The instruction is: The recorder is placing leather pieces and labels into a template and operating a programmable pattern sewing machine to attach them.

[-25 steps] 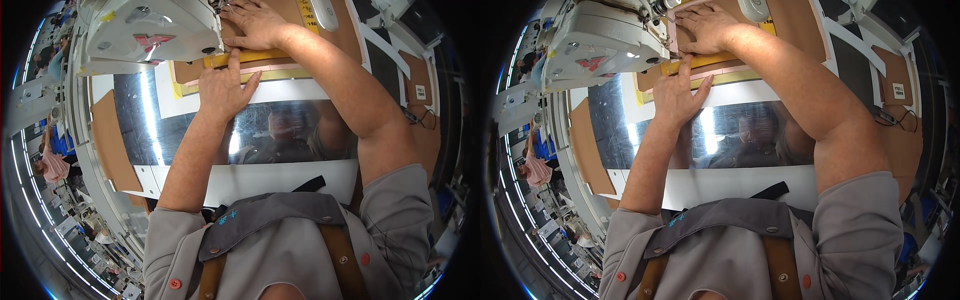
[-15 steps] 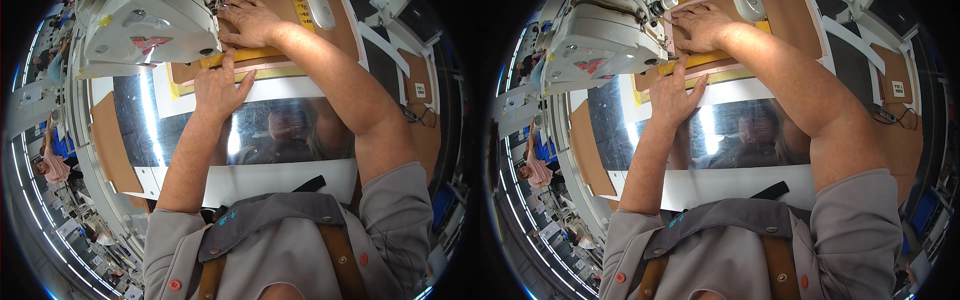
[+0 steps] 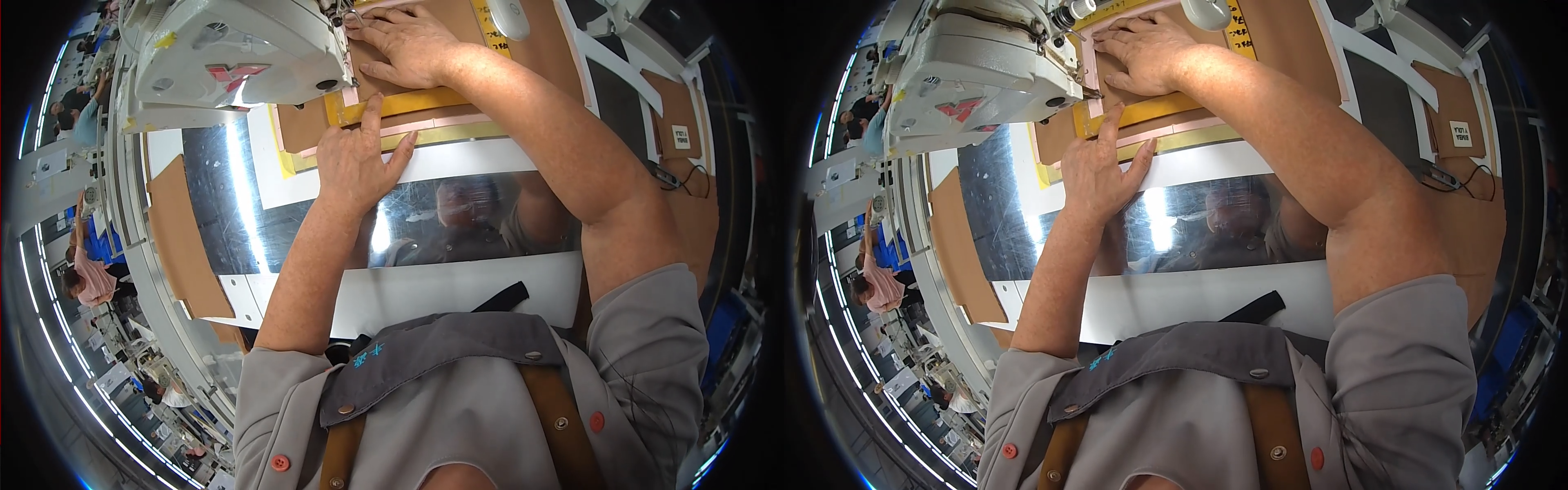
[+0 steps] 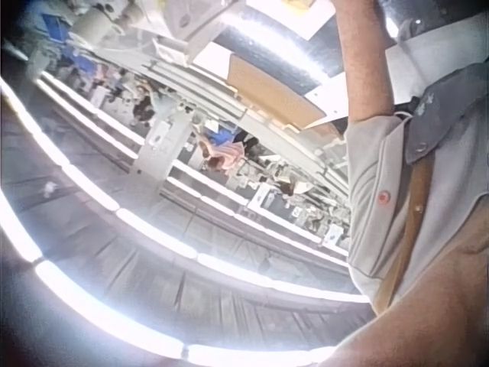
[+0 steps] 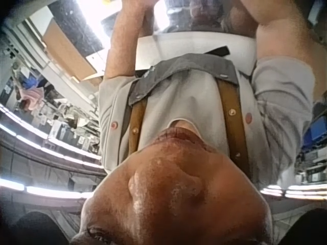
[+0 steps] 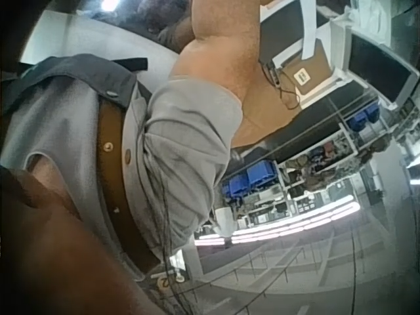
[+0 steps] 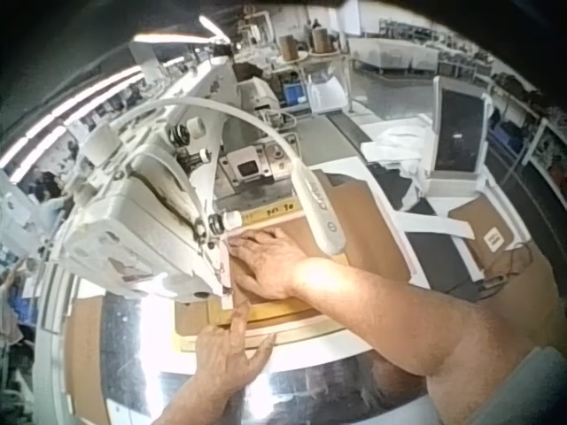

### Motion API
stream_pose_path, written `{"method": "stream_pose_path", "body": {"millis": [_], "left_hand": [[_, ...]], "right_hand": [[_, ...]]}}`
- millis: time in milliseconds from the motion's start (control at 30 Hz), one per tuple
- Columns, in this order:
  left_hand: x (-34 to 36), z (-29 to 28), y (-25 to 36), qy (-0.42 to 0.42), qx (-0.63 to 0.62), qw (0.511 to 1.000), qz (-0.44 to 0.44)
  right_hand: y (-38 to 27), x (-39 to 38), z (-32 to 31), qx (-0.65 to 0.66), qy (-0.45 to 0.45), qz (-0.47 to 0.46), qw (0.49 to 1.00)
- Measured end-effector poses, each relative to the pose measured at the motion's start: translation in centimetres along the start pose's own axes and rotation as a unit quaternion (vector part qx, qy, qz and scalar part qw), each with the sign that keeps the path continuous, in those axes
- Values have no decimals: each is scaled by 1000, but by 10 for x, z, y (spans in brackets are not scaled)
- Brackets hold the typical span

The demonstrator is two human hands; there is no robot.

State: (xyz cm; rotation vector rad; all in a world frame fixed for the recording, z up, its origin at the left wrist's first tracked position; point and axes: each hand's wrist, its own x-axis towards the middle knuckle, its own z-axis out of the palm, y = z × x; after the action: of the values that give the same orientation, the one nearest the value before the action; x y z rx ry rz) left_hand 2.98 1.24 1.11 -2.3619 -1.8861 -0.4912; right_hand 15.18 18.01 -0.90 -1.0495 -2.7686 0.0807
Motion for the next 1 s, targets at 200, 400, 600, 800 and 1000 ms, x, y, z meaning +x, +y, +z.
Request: {"method": "stream_pose_path", "body": {"millis": [200, 400, 600, 800, 1000], "left_hand": [[-2, -17, 14, -60, 17, 997, -42], [-8, -12, 6, 20, 1, 1000, 22], [-20, -8, 12, -3, -18, 1000, 17], [-27, -23, 29, -56, 19, 998, -25], [-40, -19, 36, -70, 25, 997, -16]], "right_hand": [[-1, -16, -10, -6, -7, -15, 1000], [1, -24, -15, 1, -8, -33, 999], [-1, -31, -17, 19, -10, -47, 999], [-3, -37, -17, 54, 6, -56, 997], [-5, -48, -12, 83, 27, -73, 993]]}}
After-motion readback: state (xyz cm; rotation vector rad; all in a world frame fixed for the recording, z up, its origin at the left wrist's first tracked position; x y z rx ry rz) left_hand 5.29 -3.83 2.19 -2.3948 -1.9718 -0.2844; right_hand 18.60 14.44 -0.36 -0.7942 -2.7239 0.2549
